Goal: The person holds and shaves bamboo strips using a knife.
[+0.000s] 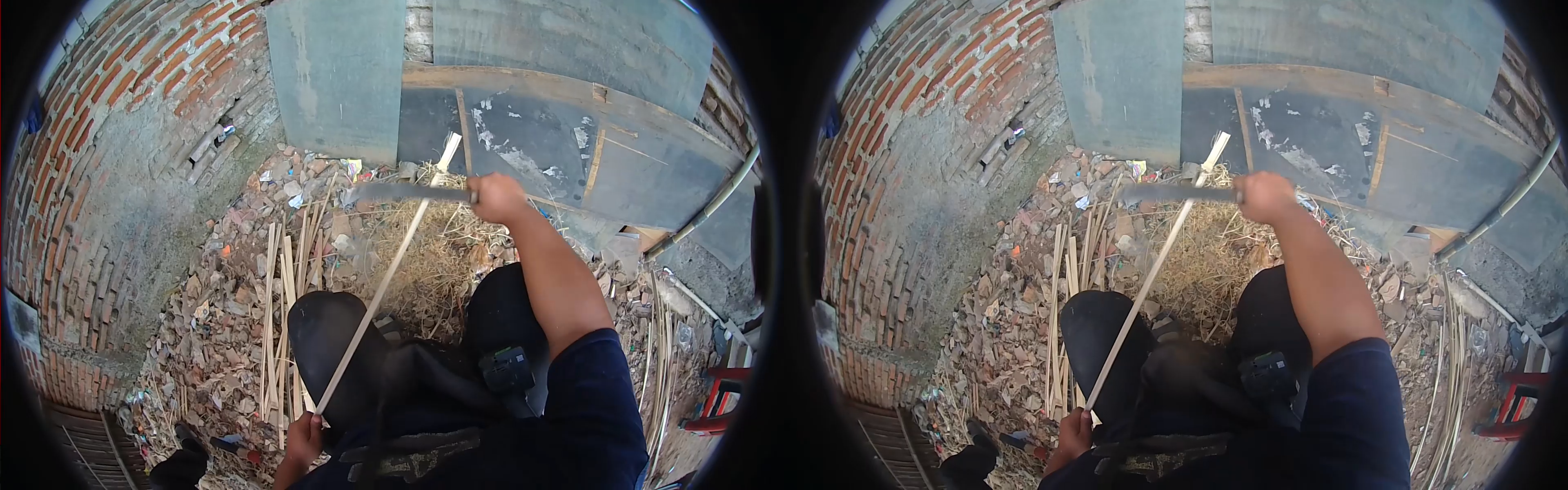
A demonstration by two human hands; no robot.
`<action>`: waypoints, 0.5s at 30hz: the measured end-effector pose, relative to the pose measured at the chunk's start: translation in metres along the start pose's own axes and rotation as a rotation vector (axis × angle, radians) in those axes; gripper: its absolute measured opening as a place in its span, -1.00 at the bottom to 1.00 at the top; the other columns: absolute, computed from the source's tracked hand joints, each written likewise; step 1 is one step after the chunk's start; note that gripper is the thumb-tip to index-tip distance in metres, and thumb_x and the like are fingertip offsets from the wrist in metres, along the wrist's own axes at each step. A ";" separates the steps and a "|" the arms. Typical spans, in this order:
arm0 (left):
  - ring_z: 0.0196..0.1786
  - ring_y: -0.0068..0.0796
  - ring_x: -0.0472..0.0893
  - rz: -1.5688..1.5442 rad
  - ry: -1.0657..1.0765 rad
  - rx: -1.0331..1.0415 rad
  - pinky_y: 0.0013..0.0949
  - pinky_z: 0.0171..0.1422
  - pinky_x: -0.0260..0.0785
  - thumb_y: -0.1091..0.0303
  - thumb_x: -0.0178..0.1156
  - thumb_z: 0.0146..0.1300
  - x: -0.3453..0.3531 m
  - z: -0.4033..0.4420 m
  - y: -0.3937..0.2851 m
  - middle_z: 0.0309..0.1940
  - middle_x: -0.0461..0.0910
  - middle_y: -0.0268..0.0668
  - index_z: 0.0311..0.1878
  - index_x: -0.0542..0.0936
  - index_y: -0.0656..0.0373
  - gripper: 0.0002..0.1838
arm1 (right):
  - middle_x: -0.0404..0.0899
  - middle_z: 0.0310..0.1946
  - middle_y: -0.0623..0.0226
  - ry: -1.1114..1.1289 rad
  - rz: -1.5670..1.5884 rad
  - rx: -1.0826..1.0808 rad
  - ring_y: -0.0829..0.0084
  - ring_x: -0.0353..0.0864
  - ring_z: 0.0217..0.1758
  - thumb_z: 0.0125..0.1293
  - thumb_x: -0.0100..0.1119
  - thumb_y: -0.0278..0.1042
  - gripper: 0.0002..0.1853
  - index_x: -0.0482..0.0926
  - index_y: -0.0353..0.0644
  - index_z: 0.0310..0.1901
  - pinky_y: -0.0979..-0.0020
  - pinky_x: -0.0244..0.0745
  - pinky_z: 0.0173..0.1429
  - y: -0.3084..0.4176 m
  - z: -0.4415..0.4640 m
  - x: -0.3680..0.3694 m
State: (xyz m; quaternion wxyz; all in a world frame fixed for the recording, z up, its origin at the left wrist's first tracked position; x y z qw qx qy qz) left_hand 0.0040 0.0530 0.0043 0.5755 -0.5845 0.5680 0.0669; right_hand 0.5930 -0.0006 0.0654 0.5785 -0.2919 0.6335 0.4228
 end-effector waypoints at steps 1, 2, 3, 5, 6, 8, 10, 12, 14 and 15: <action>-0.45 0.04 0.64 0.020 -0.007 0.025 -0.06 -0.33 0.39 0.07 -0.04 0.62 0.001 0.000 -0.003 -0.57 0.55 0.03 -0.33 0.51 0.29 -0.52 | 0.74 -0.33 0.18 -0.044 0.003 0.139 0.07 0.76 -0.17 0.08 0.28 -0.31 -0.82 0.69 0.03 -0.24 0.03 0.64 -0.08 -0.032 0.002 0.002; -0.45 0.09 0.63 0.038 -0.022 0.052 -0.04 -0.33 0.39 0.08 -0.04 0.62 0.001 0.002 -0.009 -0.57 0.55 0.04 -0.33 0.51 0.28 -0.53 | 0.75 -0.30 0.16 -0.096 0.007 0.272 0.07 0.76 -0.15 0.09 0.27 -0.31 -0.81 0.70 0.02 -0.21 0.03 0.65 -0.06 -0.051 0.006 -0.002; -0.44 0.13 0.63 0.057 -0.034 0.081 -0.03 -0.33 0.40 0.08 -0.03 0.62 0.001 0.005 -0.015 -0.57 0.55 0.05 -0.33 0.51 0.28 -0.54 | 0.76 -0.27 0.14 -0.115 0.012 0.273 0.05 0.76 -0.12 0.11 0.27 -0.30 -0.79 0.70 0.01 -0.18 0.03 0.65 -0.03 -0.047 0.009 -0.006; -0.41 0.20 0.63 0.022 -0.031 0.092 0.00 -0.32 0.40 0.09 -0.02 0.61 0.004 0.006 -0.013 -0.56 0.56 0.08 -0.33 0.51 0.27 -0.54 | 0.77 -0.20 0.08 -0.140 0.028 0.301 0.01 0.75 -0.06 0.14 0.26 -0.28 -0.74 0.71 -0.01 -0.11 0.04 0.65 0.03 -0.042 0.005 -0.003; -0.40 0.24 0.63 0.011 -0.023 0.092 0.02 -0.32 0.40 0.09 -0.02 0.61 0.005 0.005 -0.011 -0.55 0.56 0.09 -0.33 0.52 0.27 -0.55 | 0.76 -0.18 0.07 -0.125 0.100 0.307 0.02 0.75 -0.03 0.15 0.27 -0.25 -0.72 0.71 -0.04 -0.09 0.05 0.64 0.07 -0.040 0.003 -0.005; -0.40 0.24 0.63 0.014 -0.010 0.071 0.03 -0.32 0.40 0.09 -0.02 0.61 0.007 0.006 -0.007 -0.55 0.56 0.09 -0.31 0.52 0.27 -0.55 | 0.76 -0.13 0.03 -0.092 0.247 0.311 0.02 0.74 0.03 0.17 0.29 -0.20 -0.67 0.72 -0.11 -0.05 0.09 0.61 0.13 -0.037 0.001 -0.011; -0.40 0.24 0.63 0.014 -0.013 0.061 0.03 -0.32 0.39 0.09 -0.03 0.61 0.007 0.004 -0.006 -0.55 0.56 0.09 -0.30 0.53 0.27 -0.55 | 0.75 -0.14 0.00 0.017 0.471 0.298 0.00 0.73 0.04 0.14 0.33 -0.17 -0.61 0.71 -0.15 -0.01 0.11 0.60 0.16 -0.041 -0.002 0.011; -0.42 0.24 0.62 0.008 -0.037 0.072 0.04 -0.33 0.38 0.08 -0.04 0.62 0.005 0.004 -0.011 -0.56 0.55 0.09 -0.30 0.52 0.27 -0.55 | 0.74 -0.14 -0.03 0.052 0.573 0.276 0.00 0.72 0.04 0.12 0.36 -0.14 -0.55 0.71 -0.18 0.02 0.13 0.59 0.18 -0.044 0.001 0.018; -0.43 0.23 0.61 0.003 -0.044 0.078 0.03 -0.34 0.37 0.08 -0.05 0.62 0.008 0.004 -0.006 -0.56 0.55 0.09 -0.30 0.52 0.27 -0.54 | 0.74 -0.15 -0.05 0.030 0.566 0.253 0.00 0.73 0.02 0.10 0.38 -0.11 -0.50 0.70 -0.21 0.04 0.13 0.59 0.17 -0.044 0.003 0.023; -0.43 0.22 0.61 0.004 -0.044 0.081 0.03 -0.35 0.36 0.09 -0.05 0.62 0.008 0.004 -0.005 -0.56 0.55 0.09 -0.30 0.52 0.28 -0.54 | 0.73 -0.29 0.02 -0.091 0.480 0.214 0.08 0.72 -0.20 0.10 0.43 -0.12 -0.54 0.69 -0.17 0.01 0.14 0.59 -0.04 -0.041 0.006 0.015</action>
Point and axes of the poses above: each hand's wrist, its own z-axis towards the middle knuckle, its own x-axis out of the palm, y = z × x, the point moved 9 cm from there along z, towards the middle knuckle
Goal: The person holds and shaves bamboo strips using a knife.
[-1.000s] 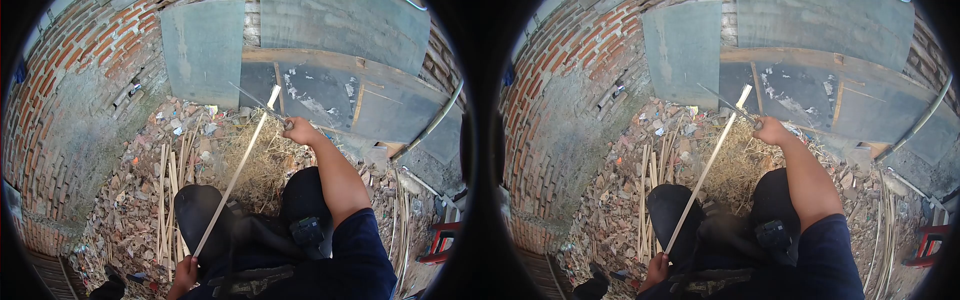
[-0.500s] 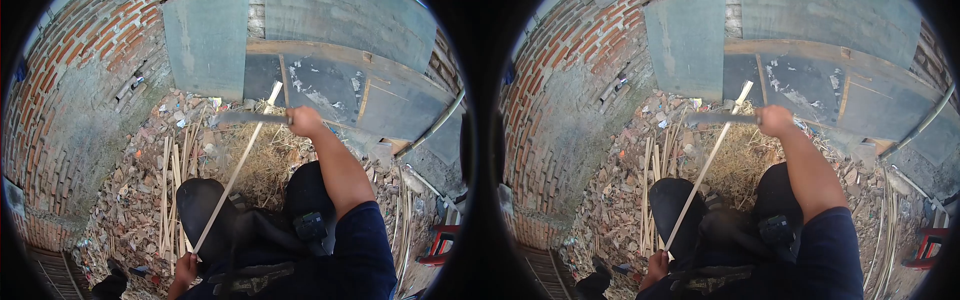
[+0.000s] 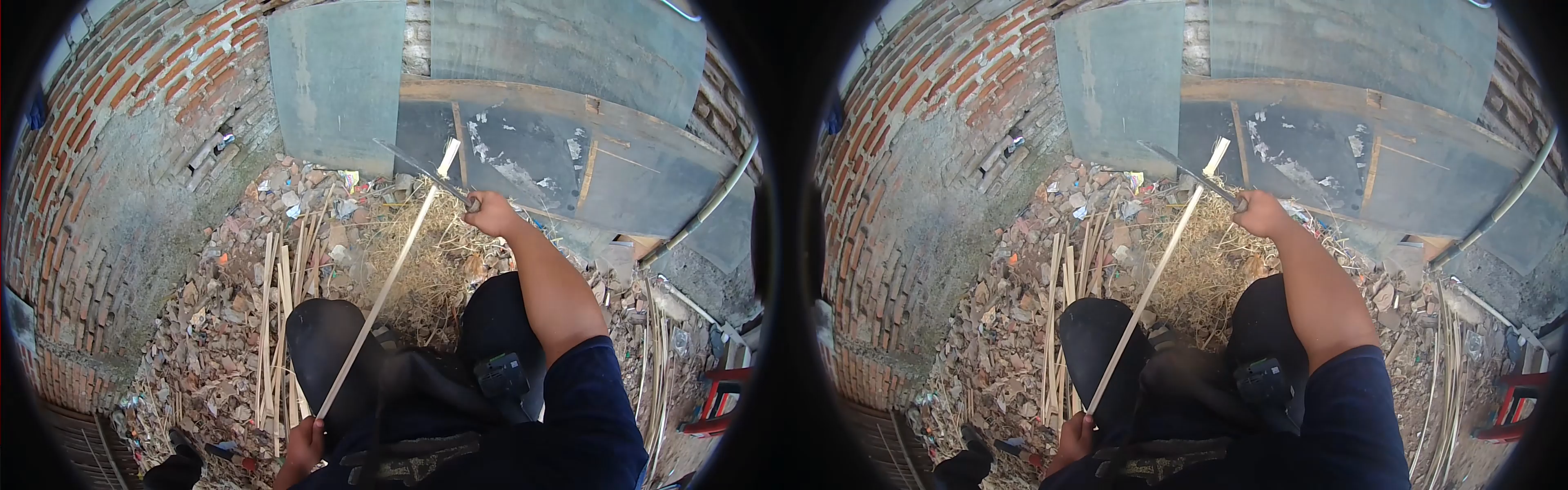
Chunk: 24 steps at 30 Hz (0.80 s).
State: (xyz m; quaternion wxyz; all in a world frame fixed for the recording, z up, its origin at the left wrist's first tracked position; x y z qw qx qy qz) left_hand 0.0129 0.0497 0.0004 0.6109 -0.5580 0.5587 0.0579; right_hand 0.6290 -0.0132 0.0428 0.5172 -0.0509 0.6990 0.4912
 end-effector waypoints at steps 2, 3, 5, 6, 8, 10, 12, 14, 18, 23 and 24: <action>-0.42 0.23 0.61 -0.019 0.014 -0.013 0.02 -0.34 0.36 0.08 -0.07 0.63 0.001 0.000 0.001 -0.56 0.55 0.10 -0.31 0.52 0.27 -0.54 | 0.73 -0.29 0.06 0.008 -0.141 -0.100 0.05 0.73 -0.17 0.10 0.40 -0.15 -0.62 0.70 -0.09 -0.05 0.09 0.60 -0.04 0.004 0.003 0.005; -0.42 0.23 0.60 -0.029 0.022 -0.020 0.01 -0.33 0.36 0.08 -0.07 0.63 0.001 0.000 0.000 -0.55 0.54 0.11 -0.31 0.51 0.27 -0.53 | 0.74 -0.29 0.07 0.012 -0.211 -0.149 0.03 0.73 -0.15 0.10 0.39 -0.16 -0.66 0.71 -0.05 -0.09 0.07 0.61 -0.04 0.018 -0.001 0.004; -0.45 0.10 0.60 -0.020 0.015 -0.019 -0.04 -0.33 0.36 0.08 -0.06 0.63 0.000 0.000 -0.002 -0.57 0.53 0.06 -0.31 0.52 0.28 -0.53 | 0.74 -0.28 0.17 0.164 -0.348 -0.196 0.07 0.74 -0.10 0.10 0.34 -0.20 -0.70 0.71 -0.01 -0.10 0.06 0.63 -0.01 0.053 -0.014 0.012; -0.47 0.04 0.59 -0.016 0.011 -0.018 -0.06 -0.33 0.36 0.08 -0.06 0.63 -0.001 0.000 -0.003 -0.58 0.53 0.03 -0.30 0.52 0.28 -0.53 | 0.74 -0.28 0.21 0.241 -0.416 -0.219 0.09 0.75 -0.08 0.11 0.32 -0.22 -0.71 0.71 0.01 -0.10 0.05 0.64 0.01 0.066 -0.021 0.018; -0.48 -0.16 0.55 -0.070 0.054 -0.045 -0.12 -0.32 0.36 0.08 -0.04 0.63 -0.004 0.001 -0.009 -0.60 0.51 -0.04 -0.30 0.53 0.29 -0.53 | 0.72 -0.33 0.25 0.261 -0.490 -0.333 0.14 0.75 -0.11 0.11 0.31 -0.22 -0.76 0.69 0.02 -0.15 0.03 0.64 -0.02 0.087 -0.031 0.027; -0.47 -0.32 0.50 -0.120 0.083 -0.071 -0.17 -0.31 0.35 0.08 -0.03 0.63 -0.001 0.001 -0.002 -0.60 0.49 -0.10 -0.30 0.53 0.29 -0.53 | 0.73 -0.29 0.24 0.293 -0.543 -0.415 0.16 0.76 -0.09 0.15 0.29 -0.22 -0.78 0.69 0.06 -0.14 -0.01 0.64 -0.01 0.099 -0.038 0.025; -0.45 -0.45 0.46 -0.166 0.103 -0.098 -0.21 -0.31 0.35 0.08 -0.01 0.63 0.003 -0.003 0.024 -0.60 0.48 -0.15 -0.29 0.54 0.29 -0.54 | 0.74 -0.27 0.21 0.069 -0.448 -0.160 0.15 0.77 -0.09 0.17 0.27 -0.23 -0.79 0.69 0.06 -0.14 0.00 0.64 0.02 0.043 -0.006 0.003; -0.44 -0.47 0.47 -0.141 0.126 -0.113 -0.24 -0.30 0.35 0.08 -0.01 0.63 0.001 -0.002 0.021 -0.59 0.49 -0.18 -0.29 0.55 0.28 -0.54 | 0.74 -0.27 0.16 -0.062 -0.412 -0.007 0.10 0.76 -0.10 0.15 0.26 -0.25 -0.79 0.69 0.04 -0.15 0.01 0.63 0.02 0.006 0.005 -0.012; -0.42 -0.55 0.45 -0.198 0.174 -0.127 -0.31 -0.29 0.33 0.06 -0.02 0.63 0.004 -0.004 0.019 -0.57 0.49 -0.31 -0.27 0.58 0.25 -0.55 | 0.75 -0.22 0.13 -0.071 -0.312 0.035 0.04 0.75 -0.06 0.18 0.23 -0.26 -0.78 0.70 -0.01 -0.14 0.04 0.62 0.05 -0.003 0.001 -0.013; -0.41 -0.60 0.42 -0.275 0.186 -0.185 -0.37 -0.27 0.32 0.06 -0.03 0.64 0.010 -0.005 0.032 -0.54 0.48 -0.41 -0.26 0.58 0.23 -0.54 | 0.74 -0.19 0.02 0.203 0.051 0.069 -0.03 0.71 -0.01 0.13 0.30 -0.20 -0.70 0.71 -0.08 -0.11 0.06 0.59 0.11 0.000 -0.009 0.004; -0.41 -0.60 0.42 -0.296 0.187 -0.182 -0.38 -0.26 0.32 0.06 -0.03 0.64 0.009 -0.003 0.031 -0.54 0.48 -0.41 -0.26 0.58 0.23 -0.54 | 0.73 -0.23 0.01 0.169 0.042 0.049 -0.01 0.72 -0.07 0.12 0.33 -0.20 -0.68 0.71 -0.11 -0.10 0.07 0.59 0.06 -0.002 -0.008 0.002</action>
Point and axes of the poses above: each hand's wrist, its own z-axis towards the middle knuckle, its own x-axis out of the palm, y = z × x, the point moved 9 cm from there along z, towards the middle knuckle
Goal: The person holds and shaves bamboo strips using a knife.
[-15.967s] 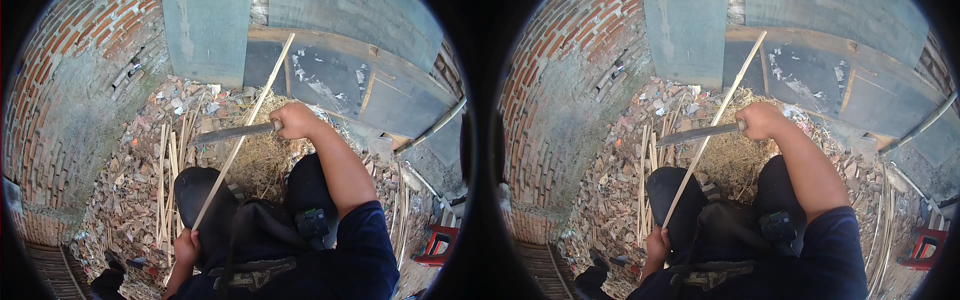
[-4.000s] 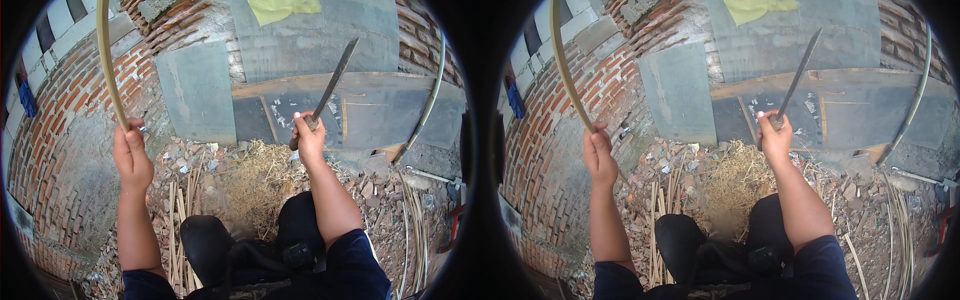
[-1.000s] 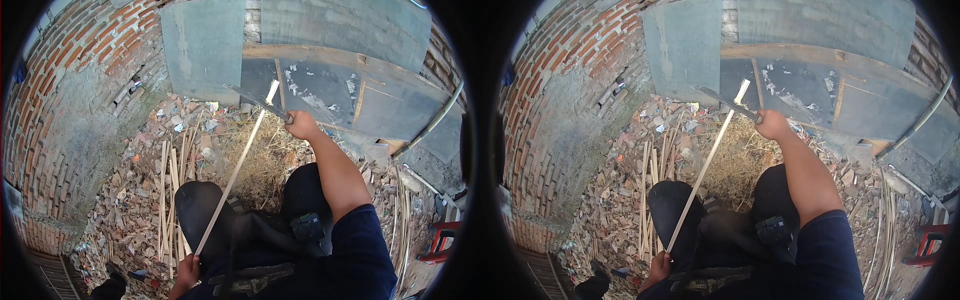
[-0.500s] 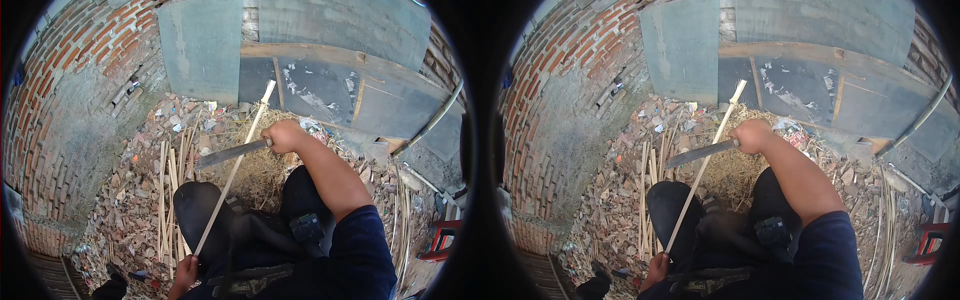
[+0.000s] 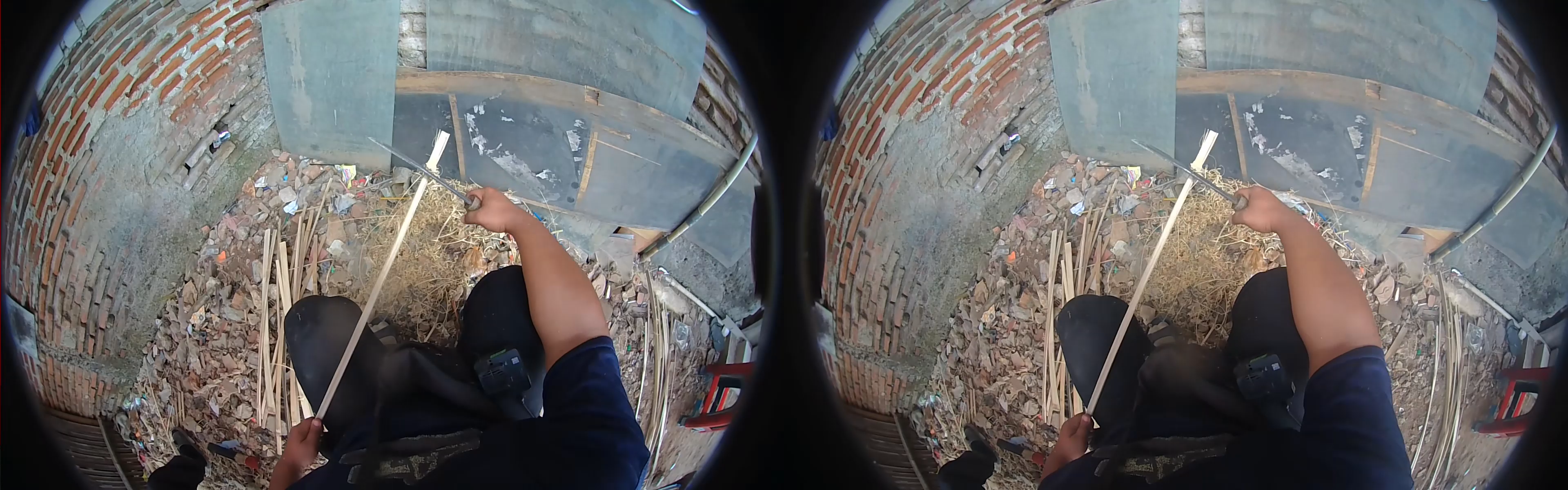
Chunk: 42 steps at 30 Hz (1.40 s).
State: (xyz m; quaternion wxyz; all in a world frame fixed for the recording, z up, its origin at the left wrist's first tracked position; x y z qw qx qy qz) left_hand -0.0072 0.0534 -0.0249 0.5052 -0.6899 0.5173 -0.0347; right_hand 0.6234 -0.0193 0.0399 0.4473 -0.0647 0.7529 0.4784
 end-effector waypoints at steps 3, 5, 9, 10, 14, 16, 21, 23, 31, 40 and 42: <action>-0.42 -0.59 0.46 0.020 0.034 -0.007 -0.39 -0.26 0.35 0.08 -0.01 0.63 -0.003 -0.001 -0.011 -0.53 0.52 -0.38 -0.25 0.57 0.26 -0.56 | 0.72 -0.27 0.00 -0.078 -0.069 -0.032 0.00 0.72 -0.12 0.10 0.36 -0.21 -0.66 0.70 -0.14 -0.09 0.08 0.58 0.02 -0.001 0.003 -0.004; -0.41 -0.55 0.52 -0.005 0.018 -0.072 -0.38 -0.26 0.38 0.12 0.02 0.61 -0.006 -0.002 -0.022 -0.51 0.56 -0.34 -0.22 0.57 0.28 -0.60 | 0.74 -0.16 0.01 -0.091 -0.168 -0.011 -0.04 0.71 -0.02 0.11 0.31 -0.21 -0.68 0.72 -0.09 -0.09 0.05 0.59 0.12 0.005 0.004 -0.008; -0.39 -0.48 0.59 0.010 -0.096 0.044 -0.34 -0.25 0.44 0.19 0.08 0.56 -0.006 0.001 -0.060 -0.47 0.62 -0.26 -0.16 0.55 0.33 -0.67 | 0.74 -0.15 0.05 -0.152 -0.227 -0.060 -0.02 0.72 -0.01 0.14 0.28 -0.23 -0.71 0.72 -0.03 -0.09 0.05 0.61 0.11 0.017 0.001 -0.008; -0.42 -0.34 0.62 0.071 -0.098 0.103 -0.24 -0.27 0.45 0.21 0.10 0.54 -0.004 0.005 -0.058 -0.50 0.63 -0.17 -0.16 0.54 0.32 -0.69 | 0.74 -0.16 0.06 -0.142 -0.251 -0.066 -0.01 0.72 -0.01 0.14 0.28 -0.23 -0.72 0.72 -0.01 -0.09 0.05 0.62 0.11 0.022 -0.002 -0.007; -0.45 -0.09 0.64 0.299 -0.230 0.159 -0.11 -0.31 0.41 0.13 0.05 0.57 -0.001 0.007 -0.071 -0.56 0.58 -0.02 -0.23 0.54 0.31 -0.62 | 0.75 -0.19 0.12 -0.018 -0.414 -0.103 0.05 0.74 -0.02 0.15 0.26 -0.24 -0.75 0.72 0.05 -0.11 0.05 0.64 0.08 0.041 -0.009 0.001; -0.45 0.02 0.64 0.423 -0.234 0.158 -0.06 -0.32 0.39 0.09 0.02 0.58 0.000 0.011 -0.066 -0.59 0.54 0.03 -0.28 0.54 0.30 -0.56 | 0.75 -0.19 0.16 0.025 -0.476 -0.143 0.07 0.74 -0.02 0.13 0.27 -0.25 -0.74 0.72 0.06 -0.11 0.05 0.64 0.06 0.051 -0.013 0.011; -0.48 0.05 0.59 0.331 -0.192 0.155 -0.06 -0.34 0.37 0.05 -0.03 0.61 -0.007 0.015 -0.067 -0.61 0.51 0.03 -0.38 0.51 0.31 -0.49 | 0.74 -0.21 0.23 0.167 -0.599 -0.306 0.09 0.75 -0.05 0.08 0.29 -0.26 -0.74 0.71 0.09 -0.14 0.03 0.64 0.01 0.089 -0.025 0.036; -0.49 0.03 0.58 0.304 -0.184 0.151 -0.07 -0.34 0.36 0.07 -0.04 0.62 -0.012 0.016 -0.060 -0.61 0.51 0.02 -0.38 0.52 0.31 -0.48 | 0.74 -0.23 0.24 0.088 -0.580 -0.259 0.10 0.75 -0.06 0.15 0.23 -0.27 -0.77 0.71 0.09 -0.13 0.03 0.65 0.02 0.079 -0.017 0.026; -0.49 -0.26 0.52 0.225 -0.081 0.086 -0.16 -0.31 0.37 0.07 -0.07 0.64 -0.007 0.020 -0.031 -0.58 0.52 -0.08 -0.32 0.56 0.33 -0.48 | 0.76 -0.11 0.12 -0.125 -0.478 0.035 0.10 0.75 0.06 0.23 0.16 -0.27 -0.66 0.72 0.03 0.02 0.07 0.65 0.15 0.029 -0.004 -0.016; -0.47 -0.13 0.56 0.257 -0.096 0.135 -0.12 -0.31 0.38 0.05 -0.07 0.64 -0.004 0.020 -0.038 -0.57 0.53 -0.04 -0.33 0.54 0.32 -0.48 | 0.76 -0.16 0.18 0.003 -0.382 -0.138 0.08 0.74 -0.02 0.11 0.37 -0.20 -0.68 0.73 0.02 -0.06 0.06 0.63 0.06 0.055 -0.012 -0.002; -0.46 0.04 0.60 0.327 -0.127 0.161 -0.07 -0.31 0.38 0.05 -0.06 0.63 -0.003 0.017 -0.045 -0.57 0.54 0.03 -0.33 0.53 0.32 -0.48 | 0.70 -0.40 0.15 -0.005 -0.511 -0.291 0.06 0.75 -0.20 0.03 0.27 -0.32 -0.81 0.69 0.02 -0.26 0.02 0.62 -0.11 0.080 -0.025 0.015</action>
Point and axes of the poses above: each hand's wrist, its own z-axis towards the middle knuckle, its own x-axis out of the palm, y = z × x, the point moved 9 cm from there along z, towards the middle knuckle
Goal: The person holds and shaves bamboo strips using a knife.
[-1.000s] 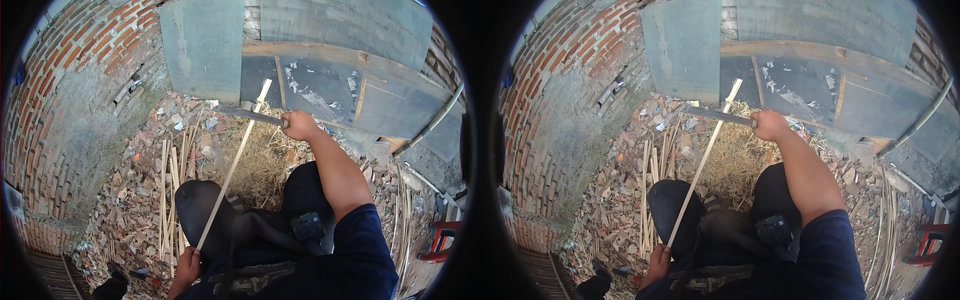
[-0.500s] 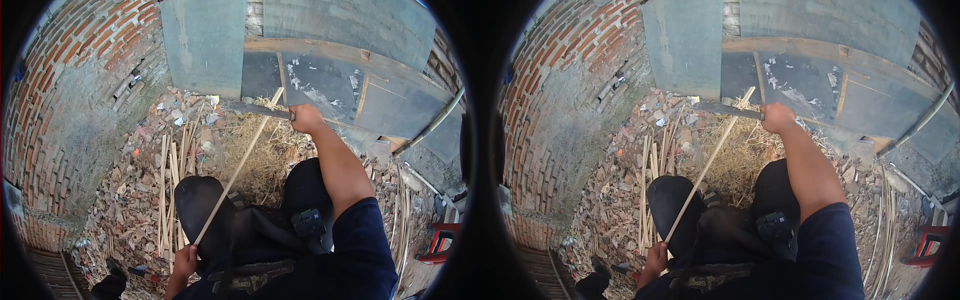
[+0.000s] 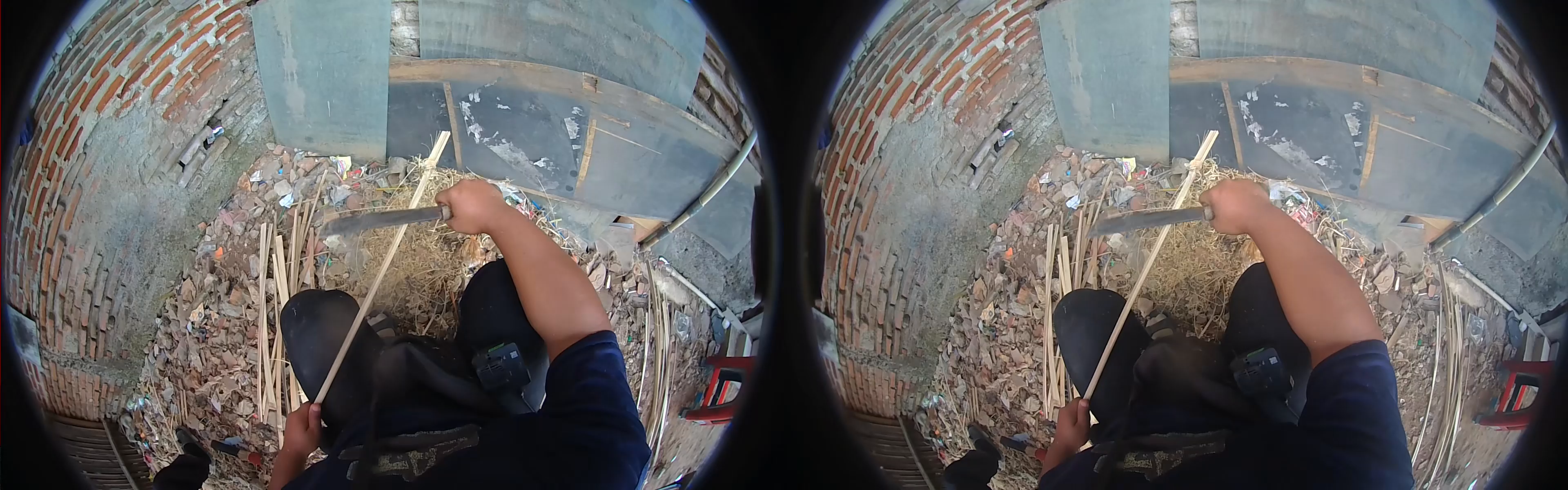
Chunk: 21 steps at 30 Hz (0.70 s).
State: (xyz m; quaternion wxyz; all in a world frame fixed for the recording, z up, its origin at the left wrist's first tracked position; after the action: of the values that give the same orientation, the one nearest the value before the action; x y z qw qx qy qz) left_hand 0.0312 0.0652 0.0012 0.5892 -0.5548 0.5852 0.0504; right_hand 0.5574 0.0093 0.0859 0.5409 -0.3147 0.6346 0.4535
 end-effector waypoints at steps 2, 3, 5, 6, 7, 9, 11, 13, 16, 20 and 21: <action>-0.43 0.18 0.60 0.059 -0.025 0.012 -0.01 -0.32 0.38 0.06 -0.05 0.62 -0.003 -0.002 -0.005 -0.56 0.54 0.08 -0.34 0.53 0.31 -0.50 | 0.73 -0.31 0.21 0.118 -0.105 -0.049 0.10 0.75 -0.10 0.09 0.27 -0.30 -0.78 0.71 0.05 -0.18 0.04 0.64 -0.02 0.026 -0.003 0.001; -0.41 0.25 0.60 0.088 -0.042 0.018 0.02 -0.32 0.38 0.07 -0.04 0.61 -0.005 -0.002 -0.007 -0.56 0.54 0.11 -0.34 0.52 0.31 -0.51 | 0.74 -0.26 0.24 0.176 -0.158 -0.077 0.12 0.76 -0.05 0.13 0.26 -0.29 -0.77 0.72 0.07 -0.14 0.05 0.65 0.02 0.035 -0.004 0.003; -0.40 0.28 0.60 0.089 -0.068 0.032 0.06 -0.33 0.37 0.07 -0.03 0.60 -0.006 -0.003 -0.006 -0.56 0.54 0.12 -0.34 0.51 0.29 -0.52 | 0.77 -0.22 0.23 0.127 -0.080 0.081 0.13 0.76 -0.04 0.12 0.26 -0.30 -0.75 0.71 0.04 -0.13 0.06 0.65 0.07 -0.005 0.001 0.002; -0.39 0.30 0.60 0.086 -0.078 0.037 0.08 -0.33 0.36 0.07 -0.03 0.60 -0.005 -0.007 -0.004 -0.55 0.54 0.13 -0.34 0.51 0.28 -0.53 | 0.77 -0.21 0.21 0.069 -0.020 0.234 0.13 0.77 -0.04 0.13 0.26 -0.29 -0.75 0.71 0.01 -0.13 0.06 0.64 0.09 -0.047 0.002 0.006; -0.39 0.30 0.60 0.095 -0.071 0.027 0.09 -0.33 0.36 0.07 -0.02 0.60 -0.002 -0.007 -0.001 -0.55 0.55 0.13 -0.34 0.51 0.28 -0.53 | 0.78 -0.19 0.20 -0.005 0.031 0.387 0.13 0.77 -0.03 0.14 0.25 -0.29 -0.75 0.71 -0.01 -0.12 0.06 0.64 0.11 -0.077 0.004 0.005; -0.38 0.31 0.60 0.107 -0.072 0.018 0.10 -0.32 0.36 0.07 -0.02 0.59 0.003 0.001 0.001 -0.54 0.55 0.13 -0.35 0.49 0.26 -0.54 | 0.77 -0.18 0.13 -0.050 -0.013 0.409 0.10 0.76 -0.03 0.14 0.24 -0.28 -0.75 0.70 -0.07 -0.13 0.07 0.62 0.13 -0.076 0.009 0.016; -0.37 0.34 0.59 0.076 -0.055 0.011 0.13 -0.33 0.35 0.05 0.00 0.58 0.004 0.001 -0.002 -0.54 0.55 0.14 -0.37 0.47 0.25 -0.53 | 0.77 -0.18 0.07 -0.070 0.082 0.397 0.07 0.75 -0.02 0.14 0.23 -0.26 -0.74 0.70 -0.12 -0.15 0.07 0.60 0.13 -0.078 0.006 0.019; -0.37 0.35 0.58 0.048 -0.050 0.017 0.14 -0.33 0.35 0.04 0.01 0.58 0.007 0.001 0.003 -0.55 0.55 0.13 -0.38 0.45 0.26 -0.52 | 0.75 -0.20 0.00 -0.076 0.314 0.327 0.04 0.74 -0.01 0.12 0.23 -0.25 -0.73 0.69 -0.16 -0.18 0.08 0.59 0.12 -0.070 0.006 0.016; -0.37 0.36 0.58 0.067 -0.058 0.032 0.15 -0.33 0.35 0.02 0.01 0.58 0.003 -0.001 -0.005 -0.56 0.54 0.14 -0.38 0.45 0.26 -0.51 | 0.74 -0.23 0.00 0.009 0.445 0.302 -0.03 0.72 -0.04 0.09 0.24 -0.25 -0.74 0.68 -0.19 -0.22 0.07 0.58 0.08 -0.073 -0.003 0.027; -0.38 0.36 0.58 0.109 -0.064 0.044 0.16 -0.33 0.35 0.04 0.00 0.58 0.004 0.000 -0.004 -0.57 0.54 0.13 -0.39 0.45 0.25 -0.51 | 0.74 -0.22 0.10 0.008 0.107 0.213 0.04 0.74 -0.05 0.15 0.25 -0.27 -0.74 0.71 -0.05 -0.12 0.05 0.62 0.05 -0.047 0.001 0.007; -0.38 0.36 0.58 0.116 -0.064 0.051 0.17 -0.33 0.35 0.04 0.00 0.58 0.003 0.000 -0.006 -0.57 0.54 0.13 -0.38 0.45 0.25 -0.52 | 0.75 -0.21 0.13 0.033 0.038 0.195 0.07 0.74 -0.05 0.16 0.26 -0.27 -0.73 0.71 -0.01 -0.09 0.05 0.63 0.04 -0.031 0.001 0.002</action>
State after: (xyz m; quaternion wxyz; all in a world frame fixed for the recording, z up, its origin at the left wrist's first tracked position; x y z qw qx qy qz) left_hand 0.0366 0.0614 0.0023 0.6179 -0.5028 0.5982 0.0872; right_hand 0.5848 -0.0017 0.0770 0.5496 -0.2560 0.6905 0.3944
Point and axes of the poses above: each hand's wrist, its own z-axis towards the middle knuckle, its own x-axis out of the palm, y = z × x, the point moved 9 cm from there along z, towards the middle knuckle
